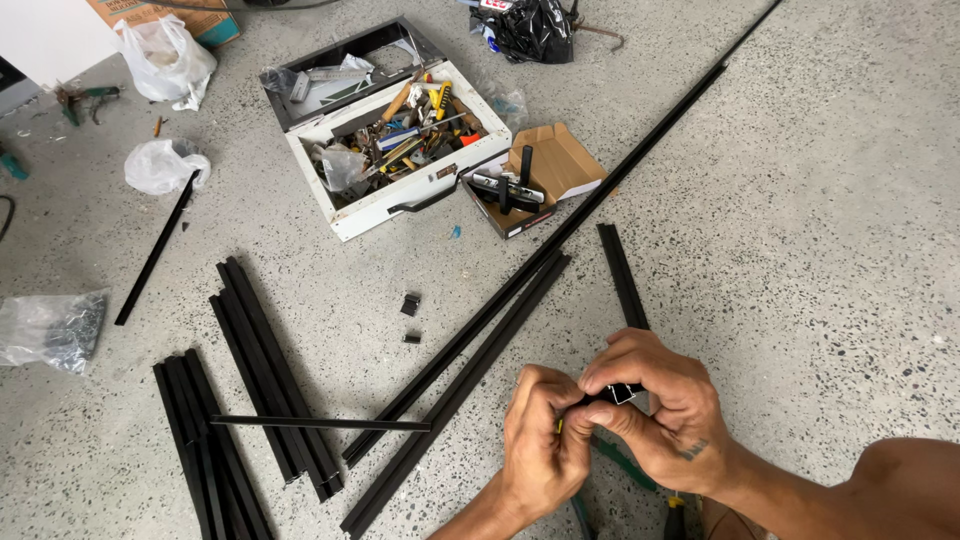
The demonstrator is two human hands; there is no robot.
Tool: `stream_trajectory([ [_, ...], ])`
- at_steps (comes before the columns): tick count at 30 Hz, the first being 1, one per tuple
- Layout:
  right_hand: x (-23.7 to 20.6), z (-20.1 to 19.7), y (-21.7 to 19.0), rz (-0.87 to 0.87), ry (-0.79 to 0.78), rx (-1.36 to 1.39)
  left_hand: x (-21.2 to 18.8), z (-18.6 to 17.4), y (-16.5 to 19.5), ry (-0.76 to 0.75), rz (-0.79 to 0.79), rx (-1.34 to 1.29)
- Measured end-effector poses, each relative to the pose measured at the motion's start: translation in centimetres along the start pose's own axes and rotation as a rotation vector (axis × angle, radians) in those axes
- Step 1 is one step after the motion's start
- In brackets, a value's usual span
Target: The person uses pliers to cut a black metal profile into smaller pieces. They then inspect the cut ends and organize the pieces into neat stacks on the floor.
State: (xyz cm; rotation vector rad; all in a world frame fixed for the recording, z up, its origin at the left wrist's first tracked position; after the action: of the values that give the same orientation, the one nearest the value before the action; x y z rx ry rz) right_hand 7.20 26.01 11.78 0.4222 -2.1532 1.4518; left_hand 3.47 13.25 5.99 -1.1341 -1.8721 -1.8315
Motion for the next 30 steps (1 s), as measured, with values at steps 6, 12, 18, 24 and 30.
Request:
stream_trajectory([
  [6,0.1,0.0,1.3,0.034,0.003,-0.054,-0.1,0.3,-1.2,0.001,-0.084,-0.049],
  [12,0.2,0.5,2.0,0.147,-0.01,0.255,0.9,-1.1,-1.2,-0.038,0.003,-0.096],
  [18,-0.1,1.0,1.5,0.098,-0.065,0.261,1.3,-2.4,-0.3,0.021,0.149,-0.042],
  [24,-0.2,0.8,1.2,0.011,-0.073,0.076,1.6,-2.7,-0.1,0.022,0.215,-0.015],
  [30,-0.1,1.0,1.5,0.032,-0.07,0.166,1.6,-2.9,0.0,0.028,0.249,0.049],
])
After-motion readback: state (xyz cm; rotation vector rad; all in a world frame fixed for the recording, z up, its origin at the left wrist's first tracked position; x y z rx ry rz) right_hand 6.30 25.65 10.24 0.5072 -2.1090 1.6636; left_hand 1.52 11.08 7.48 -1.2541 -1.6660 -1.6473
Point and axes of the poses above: each hand's wrist, its own x-axis towards the middle knuckle, its own z-axis out of the palm, y = z × x, the point moved 8 cm from there along x, towards the middle knuckle, and after that the axes turned 1 degree about z, right-handed, at the moved point
